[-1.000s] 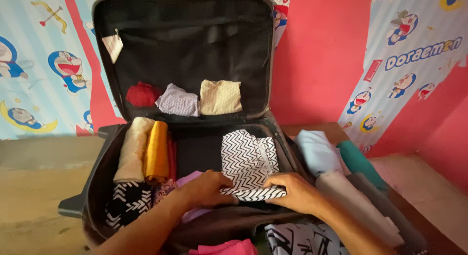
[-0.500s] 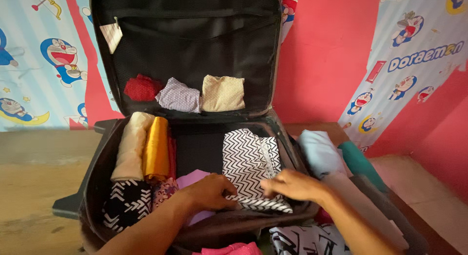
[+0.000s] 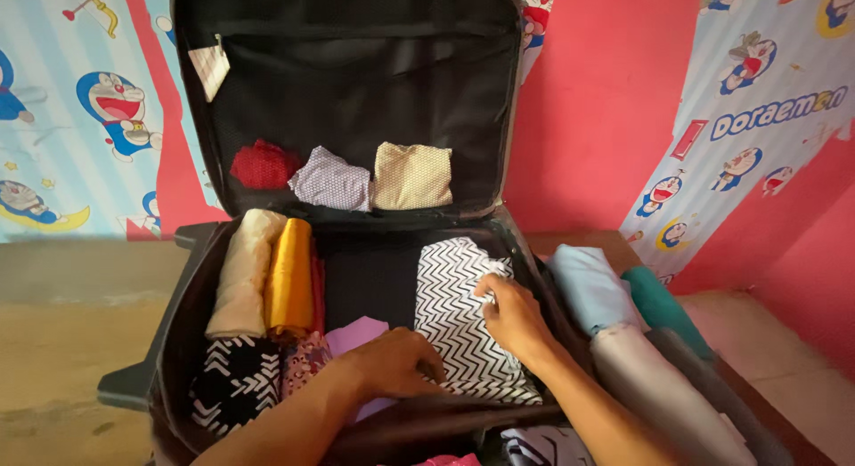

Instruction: The person removes rolled and folded clothes from an open suitcase and places them on a wooden table. The person handles multiple garments one by one, including patterned and solid-colored items, and sets them aside on the table.

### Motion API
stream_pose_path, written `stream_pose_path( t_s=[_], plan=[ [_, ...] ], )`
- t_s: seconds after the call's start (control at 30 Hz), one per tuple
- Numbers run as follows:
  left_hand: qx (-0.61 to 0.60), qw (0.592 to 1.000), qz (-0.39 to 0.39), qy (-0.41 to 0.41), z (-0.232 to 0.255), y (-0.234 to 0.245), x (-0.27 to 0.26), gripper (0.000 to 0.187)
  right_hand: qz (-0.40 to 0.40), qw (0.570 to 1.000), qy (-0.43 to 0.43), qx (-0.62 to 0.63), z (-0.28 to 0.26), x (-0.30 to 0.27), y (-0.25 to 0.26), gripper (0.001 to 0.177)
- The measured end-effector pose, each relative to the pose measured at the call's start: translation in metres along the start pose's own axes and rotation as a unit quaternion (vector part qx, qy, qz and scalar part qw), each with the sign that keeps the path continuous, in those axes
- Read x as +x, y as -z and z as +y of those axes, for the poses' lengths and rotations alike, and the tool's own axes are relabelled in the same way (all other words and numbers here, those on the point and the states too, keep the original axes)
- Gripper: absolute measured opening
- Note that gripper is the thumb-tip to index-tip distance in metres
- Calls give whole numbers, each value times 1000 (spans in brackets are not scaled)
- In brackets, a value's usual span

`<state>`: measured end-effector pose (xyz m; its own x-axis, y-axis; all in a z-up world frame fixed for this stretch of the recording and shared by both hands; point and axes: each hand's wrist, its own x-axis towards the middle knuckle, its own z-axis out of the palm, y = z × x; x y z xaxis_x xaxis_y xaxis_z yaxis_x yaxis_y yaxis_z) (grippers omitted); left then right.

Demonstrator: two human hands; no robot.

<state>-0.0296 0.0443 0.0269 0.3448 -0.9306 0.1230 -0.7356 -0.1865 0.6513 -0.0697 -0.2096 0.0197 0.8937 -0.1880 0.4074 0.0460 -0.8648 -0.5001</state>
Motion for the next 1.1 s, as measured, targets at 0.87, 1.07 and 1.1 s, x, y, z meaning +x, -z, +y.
stream_pose_path(
  t_s=[0.87, 1.07, 1.1],
  plan=[
    [-6, 976, 158, 150, -12, -14, 10, 26, -209, 967, 70, 125, 5, -33, 29, 18],
    [231, 955, 184, -34, -7, -21, 18, 16, -191, 979, 1, 75, -1, -41, 25, 12],
    [269, 952, 141, -27, -7, -21, 20, 22, -186, 980, -1, 67, -4, -42, 25, 12]
  ],
)
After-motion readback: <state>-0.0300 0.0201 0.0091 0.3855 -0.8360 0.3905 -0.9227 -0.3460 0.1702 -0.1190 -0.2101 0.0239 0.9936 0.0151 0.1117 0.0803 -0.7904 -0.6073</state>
